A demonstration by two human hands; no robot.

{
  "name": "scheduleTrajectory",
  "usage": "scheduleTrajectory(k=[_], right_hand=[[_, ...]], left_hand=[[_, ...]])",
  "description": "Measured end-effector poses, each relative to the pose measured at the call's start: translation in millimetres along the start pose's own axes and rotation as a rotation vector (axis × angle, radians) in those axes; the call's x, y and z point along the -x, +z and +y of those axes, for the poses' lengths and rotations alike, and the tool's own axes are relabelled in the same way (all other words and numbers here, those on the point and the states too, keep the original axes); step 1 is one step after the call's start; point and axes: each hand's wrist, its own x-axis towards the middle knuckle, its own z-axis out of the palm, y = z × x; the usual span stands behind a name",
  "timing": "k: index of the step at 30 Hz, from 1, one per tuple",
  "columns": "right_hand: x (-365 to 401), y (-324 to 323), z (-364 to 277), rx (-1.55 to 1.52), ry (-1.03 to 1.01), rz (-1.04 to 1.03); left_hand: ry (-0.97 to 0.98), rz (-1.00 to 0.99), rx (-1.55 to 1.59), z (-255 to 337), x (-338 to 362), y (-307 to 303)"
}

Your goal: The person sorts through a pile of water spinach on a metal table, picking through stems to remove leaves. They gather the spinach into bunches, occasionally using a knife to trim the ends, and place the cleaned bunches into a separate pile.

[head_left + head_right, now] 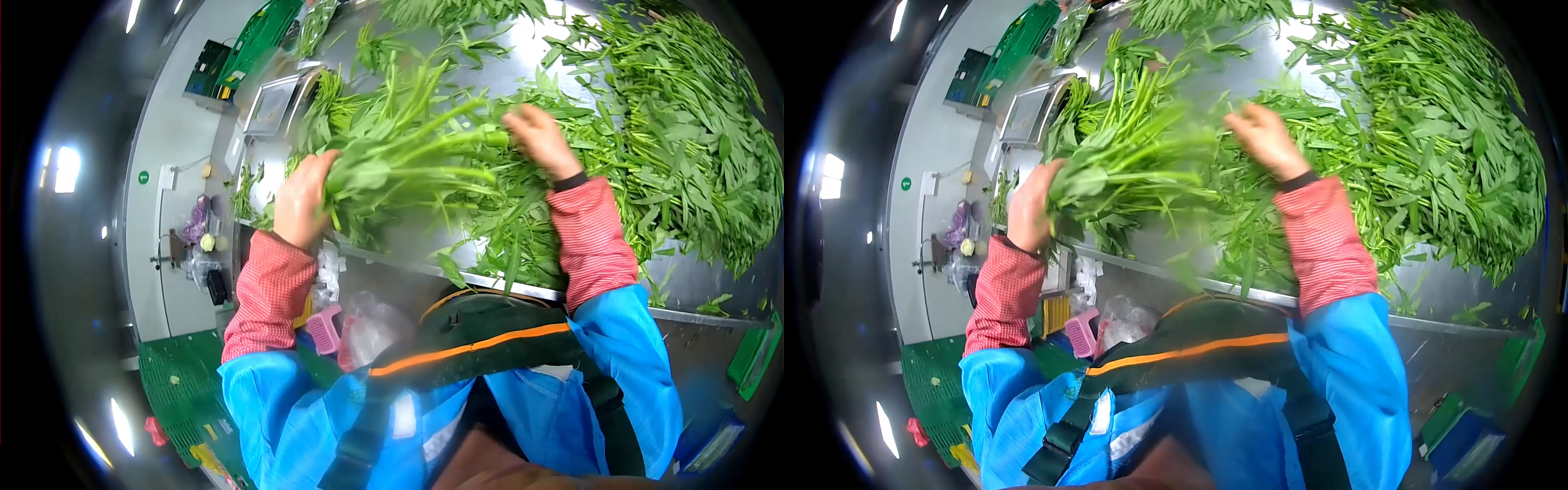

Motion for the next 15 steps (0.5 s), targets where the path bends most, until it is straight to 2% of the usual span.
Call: scheduleTrajectory(k=[1,3,5,7,9,10,11,13,14,15], right_hand=[[2,-15,-5,-0.212,0.144,0.0],[5,-27,1,-0.322,0.144,-0.036],[18,-1,-18,-0.216,0.169,-0.026],[23,39,-20,0.113,-0.122,-0.024],[16,76,-19,0.188,-0.33,0.071],[18,91,-36,0.411,-0.307,0.165],[17,107,-50,0.615,-0.408,0.29],[2,133,-55,0.897,-0.62,0.409],[-1,145,-61,1.034,-0.641,0.401],[-9,154,-62,1.197,-0.576,0.283]], left_hand=[[-0.008,0.014,0.08,-7,0,0],[-0.068,0.004,0.145,-19,2,-3],[-0.117,-0.012,0.214,-32,2,-5],[-0.09,-0.008,0.197,-43,1,-4],[-0.055,-0.017,0.207,-53,-2,-6],[-0.042,-0.032,0.189,-59,-3,-5],[-0.025,-0.048,0.172,-65,-5,-4],[-0.029,-0.042,0.175,-73,-10,-2],[-0.029,-0.031,0.188,-76,-12,-1],[-0.037,-0.022,0.201,-82,-11,0]])
